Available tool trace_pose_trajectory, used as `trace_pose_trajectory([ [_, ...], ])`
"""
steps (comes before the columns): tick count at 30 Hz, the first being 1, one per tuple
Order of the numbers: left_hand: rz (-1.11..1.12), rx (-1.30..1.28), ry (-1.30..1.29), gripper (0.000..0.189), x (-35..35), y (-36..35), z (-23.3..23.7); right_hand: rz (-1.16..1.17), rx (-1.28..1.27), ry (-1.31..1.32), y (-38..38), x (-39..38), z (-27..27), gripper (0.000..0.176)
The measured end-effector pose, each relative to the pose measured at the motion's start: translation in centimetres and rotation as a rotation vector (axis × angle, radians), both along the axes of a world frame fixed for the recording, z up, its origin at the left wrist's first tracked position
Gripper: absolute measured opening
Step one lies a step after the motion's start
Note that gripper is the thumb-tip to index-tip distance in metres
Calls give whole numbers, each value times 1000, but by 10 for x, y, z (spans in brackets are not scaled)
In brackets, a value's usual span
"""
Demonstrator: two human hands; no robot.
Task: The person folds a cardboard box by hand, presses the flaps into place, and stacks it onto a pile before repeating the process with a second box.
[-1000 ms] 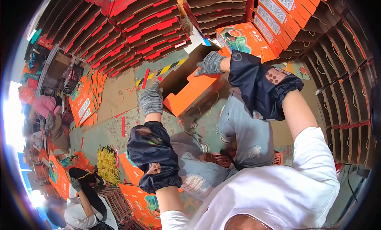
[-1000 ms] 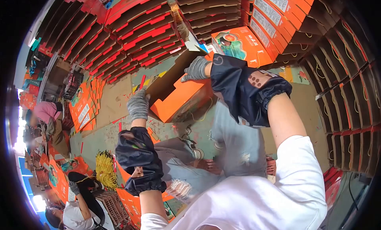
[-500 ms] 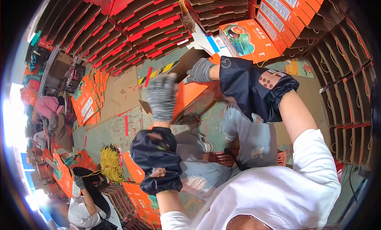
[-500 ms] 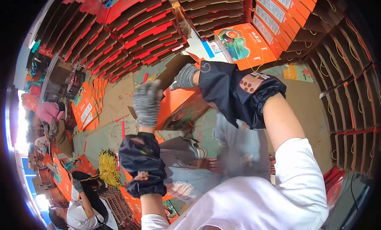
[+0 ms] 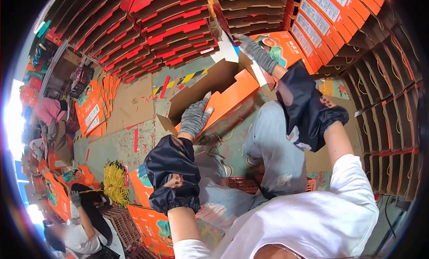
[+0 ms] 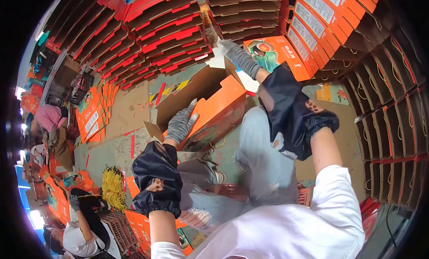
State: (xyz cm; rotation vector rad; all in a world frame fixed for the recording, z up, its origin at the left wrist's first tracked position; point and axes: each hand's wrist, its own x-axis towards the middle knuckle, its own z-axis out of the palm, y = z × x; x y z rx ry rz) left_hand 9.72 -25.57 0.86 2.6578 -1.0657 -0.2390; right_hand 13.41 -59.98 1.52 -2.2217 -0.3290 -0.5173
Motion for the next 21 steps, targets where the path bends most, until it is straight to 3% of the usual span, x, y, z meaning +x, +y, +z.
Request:
trace_pose_trajectory([
  [1,-10,-26,11,60,-1,2,-2,106,334,172,-25,31,-50,53],
  [2,-11,-25,46,59,-1,1,-3,107,519,315,-13,19,-62,53],
  [5,-46,-122,-9,57,2,6,-18,9,811,577,26,-27,-52,53],
  [6,-32,-100,21,56,1,3,-9,22,695,535,8,-19,-85,55],
  [9,-25,-134,15,56,2,4,-16,137,620,667,18,-47,-27,60],
  [10,-38,-118,9,56,3,4,-16,142,615,742,9,-50,-29,68],
  [16,-39,-130,-66,58,4,-1,-24,345,697,772,-13,-44,-66,74],
  [17,-40,-123,-69,58,5,-2,-24,85,228,721,-11,-48,-68,77],
  [19,-47,-114,-73,56,3,-4,-23,4,145,718,17,-67,-22,81],
  [21,-47,-121,-81,52,1,-6,-15,-22,254,661,19,-69,-34,80],
])
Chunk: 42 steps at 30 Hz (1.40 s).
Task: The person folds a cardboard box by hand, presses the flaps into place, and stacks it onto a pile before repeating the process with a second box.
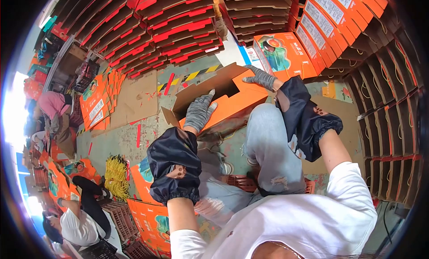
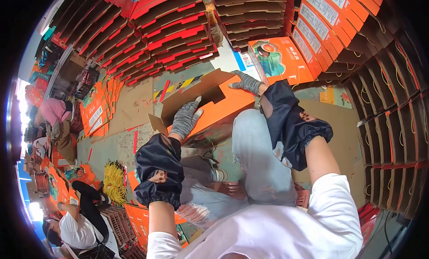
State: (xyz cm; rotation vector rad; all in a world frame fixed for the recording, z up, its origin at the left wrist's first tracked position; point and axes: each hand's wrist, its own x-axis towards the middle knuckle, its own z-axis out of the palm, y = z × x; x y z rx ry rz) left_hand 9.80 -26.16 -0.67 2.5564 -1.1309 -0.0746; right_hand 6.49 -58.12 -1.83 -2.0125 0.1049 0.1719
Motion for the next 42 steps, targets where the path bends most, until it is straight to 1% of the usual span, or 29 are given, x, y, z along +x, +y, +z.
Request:
trace_pose_trajectory([
  [3,-205,-93,-398,49,-1,6,28,-88,9,-58,4,5,-7,79],
  [6,127,-99,-792,41,-12,35,105,-106,68,-113,10,1,-14,74],
  [7,256,-350,-650,41,0,58,92,-93,74,-120,10,-1,-12,73],
  [9,517,-856,-342,41,32,112,22,-60,40,-93,10,1,-10,73],
  [11,546,-863,378,45,41,136,-69,-26,-36,-33,7,7,-7,76],
  [12,539,-850,735,47,40,146,-94,-8,-75,-7,2,11,-6,77],
  [13,545,-698,573,52,35,146,-100,108,-7,-66,-12,26,-32,74],
  [14,545,-540,416,57,27,141,-106,117,-48,-72,-7,30,-30,72],
  [15,607,-560,670,60,-3,127,-34,125,-93,-76,-3,28,-21,70],
  [17,443,-429,483,60,-4,125,-26,131,-151,-63,16,10,17,63],
  [18,376,-370,383,60,-2,126,-25,301,-131,-88,4,15,10,61],
  [19,329,-584,334,56,2,126,-43,496,-110,-124,-9,30,6,60],
  [20,351,-399,345,55,8,128,-37,534,-19,49,-2,31,24,71],
  [21,333,-384,480,59,5,128,-26,613,-22,123,3,42,33,73],
  [22,258,-470,328,52,15,136,-77,695,-71,164,13,52,43,75],
  [23,326,-388,323,48,-2,124,-26,771,-133,206,22,60,52,77],
  [24,48,-520,156,49,6,128,-31,836,-197,242,29,66,57,79],
  [25,-51,-589,126,52,9,127,-29,890,-259,262,37,71,58,81],
  [27,19,-301,223,56,9,131,-27,948,-363,260,52,76,51,85],
  [28,47,-182,240,59,6,136,-27,959,-417,251,54,77,47,87],
  [29,81,-112,201,63,-6,120,-10,865,-443,280,49,76,40,98],
  [30,112,-43,156,67,-12,118,-6,832,-527,286,60,74,48,99],
  [31,135,-138,304,87,-1,114,-30,797,-608,291,74,65,64,101],
  [32,158,-102,294,88,-5,116,-26,762,-694,294,84,60,73,103],
  [36,247,28,292,93,-17,108,15,684,-785,108,71,57,45,99],
  [38,292,47,302,92,-17,105,20,610,-861,124,88,44,60,94],
  [40,321,56,169,92,-14,98,-1,518,-983,63,96,37,56,91],
  [41,337,56,100,92,-14,94,-7,478,-1049,-193,77,35,23,87],
  [42,352,64,81,91,-17,94,-1,460,-1075,-202,80,29,24,87],
])
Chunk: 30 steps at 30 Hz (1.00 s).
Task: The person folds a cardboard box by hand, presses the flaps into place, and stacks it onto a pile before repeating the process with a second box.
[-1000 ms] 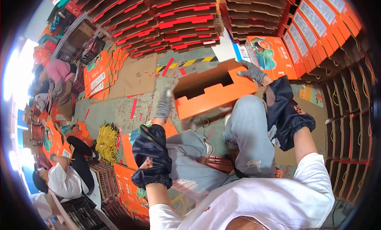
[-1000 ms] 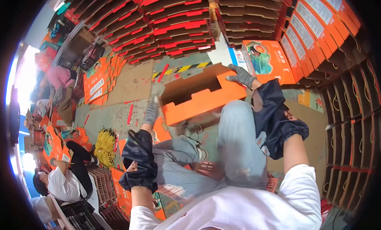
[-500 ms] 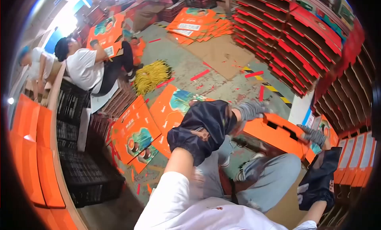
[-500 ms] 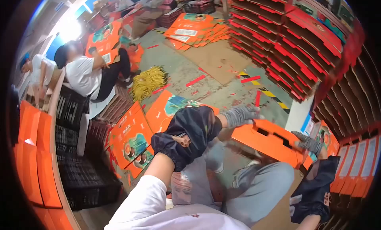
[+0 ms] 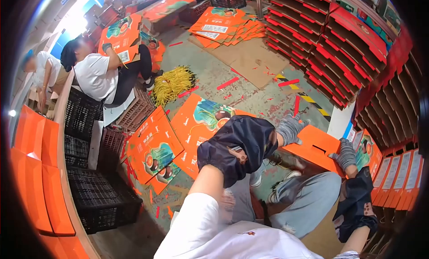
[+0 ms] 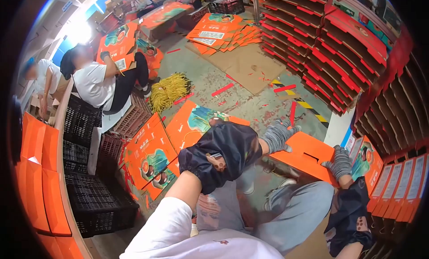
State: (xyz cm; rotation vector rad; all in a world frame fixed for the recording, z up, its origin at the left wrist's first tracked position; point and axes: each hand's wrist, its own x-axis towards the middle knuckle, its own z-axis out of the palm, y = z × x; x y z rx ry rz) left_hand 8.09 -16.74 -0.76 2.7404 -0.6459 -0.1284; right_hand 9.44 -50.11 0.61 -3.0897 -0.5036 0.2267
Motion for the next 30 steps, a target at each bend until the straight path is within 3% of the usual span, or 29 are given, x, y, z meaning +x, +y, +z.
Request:
trace_pose_trajectory([
  [8,105,2,68,85,-27,4,30,19,17,80,8,1,5,81],
  [10,77,68,45,84,-17,-10,11,-58,45,105,10,-7,13,78],
  [11,43,34,17,86,-18,-3,5,32,74,102,1,4,-2,71],
  [13,-101,-179,-60,91,-7,13,-11,38,222,147,9,-8,18,66],
  [15,-191,-368,-28,96,2,23,-14,107,173,40,-1,-6,-2,73],
  [16,-192,-354,19,99,0,28,-11,69,183,76,12,-19,25,75],
  [17,-132,-116,53,105,-17,25,19,77,138,99,10,-11,15,77],
  [18,-100,137,88,112,-34,22,49,-8,33,146,26,-21,37,80],
  [24,-134,408,164,122,-65,-3,95,-32,5,114,29,-14,39,85],
  [25,-130,402,102,117,-70,-8,99,51,126,44,15,-6,10,84],
  [26,-131,326,48,114,-71,-10,96,138,301,-254,8,-10,-7,79],
  [28,-139,150,-29,108,-61,4,62,-55,511,-489,2,-24,0,65],
  [30,-69,-53,-86,103,-41,21,28,-293,975,-658,-14,-43,-6,53],
])
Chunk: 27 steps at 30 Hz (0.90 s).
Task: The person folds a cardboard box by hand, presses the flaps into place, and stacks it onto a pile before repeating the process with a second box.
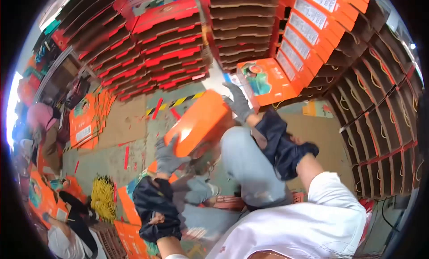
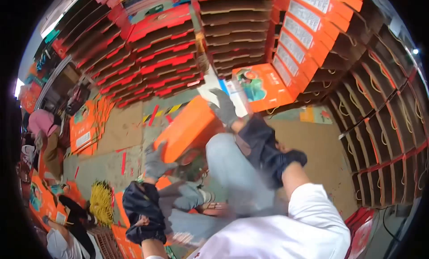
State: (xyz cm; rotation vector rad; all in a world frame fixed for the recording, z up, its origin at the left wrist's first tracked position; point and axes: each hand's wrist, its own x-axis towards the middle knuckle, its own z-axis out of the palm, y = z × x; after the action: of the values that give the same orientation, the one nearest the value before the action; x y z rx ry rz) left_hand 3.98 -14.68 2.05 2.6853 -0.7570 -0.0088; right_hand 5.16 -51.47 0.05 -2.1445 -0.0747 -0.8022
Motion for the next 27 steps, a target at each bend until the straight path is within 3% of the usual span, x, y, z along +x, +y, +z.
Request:
trace_pose_trajectory([
  [1,52,-118,-15,99,9,15,-8,-67,277,-59,-9,-5,-26,48],
  [2,106,-222,-23,96,14,32,-13,-156,443,61,-21,-10,-54,46],
  [3,145,-373,66,92,16,43,-11,-175,451,189,-30,-21,-84,42],
  [5,203,-650,258,84,19,60,5,144,-172,12,-57,-35,-167,39],
  [7,154,-908,312,82,9,77,8,293,347,403,-41,-63,-180,33],
  [8,50,-1025,382,81,29,57,16,344,876,585,-24,-78,-139,32],
  [9,120,-1178,523,81,13,42,37,241,1442,681,-2,-96,-89,32],
  [10,60,-1158,510,81,16,28,47,263,1646,601,11,-106,-52,35],
  [12,-8,-1126,448,81,15,21,61,383,1400,286,-2,-88,-95,37],
  [14,-7,-1085,400,85,26,9,69,417,1361,82,-9,-67,-136,37],
  [17,-172,-1214,364,87,56,-18,71,301,1607,-96,-43,-78,-97,38],
  [19,-260,-1427,292,86,51,-66,99,252,1682,-204,-81,-81,-136,44],
  [21,-192,-1449,226,81,34,-99,125,221,1698,-349,-115,-84,-165,44],
  [23,-159,-1373,137,75,37,-112,128,55,1579,-497,-131,-89,-138,46],
  [25,-136,-1264,0,62,45,-115,118,-22,1644,-437,-196,-83,-189,45],
  [27,-77,-1272,28,59,51,-109,107,-353,1499,-396,-259,-75,-243,44],
])
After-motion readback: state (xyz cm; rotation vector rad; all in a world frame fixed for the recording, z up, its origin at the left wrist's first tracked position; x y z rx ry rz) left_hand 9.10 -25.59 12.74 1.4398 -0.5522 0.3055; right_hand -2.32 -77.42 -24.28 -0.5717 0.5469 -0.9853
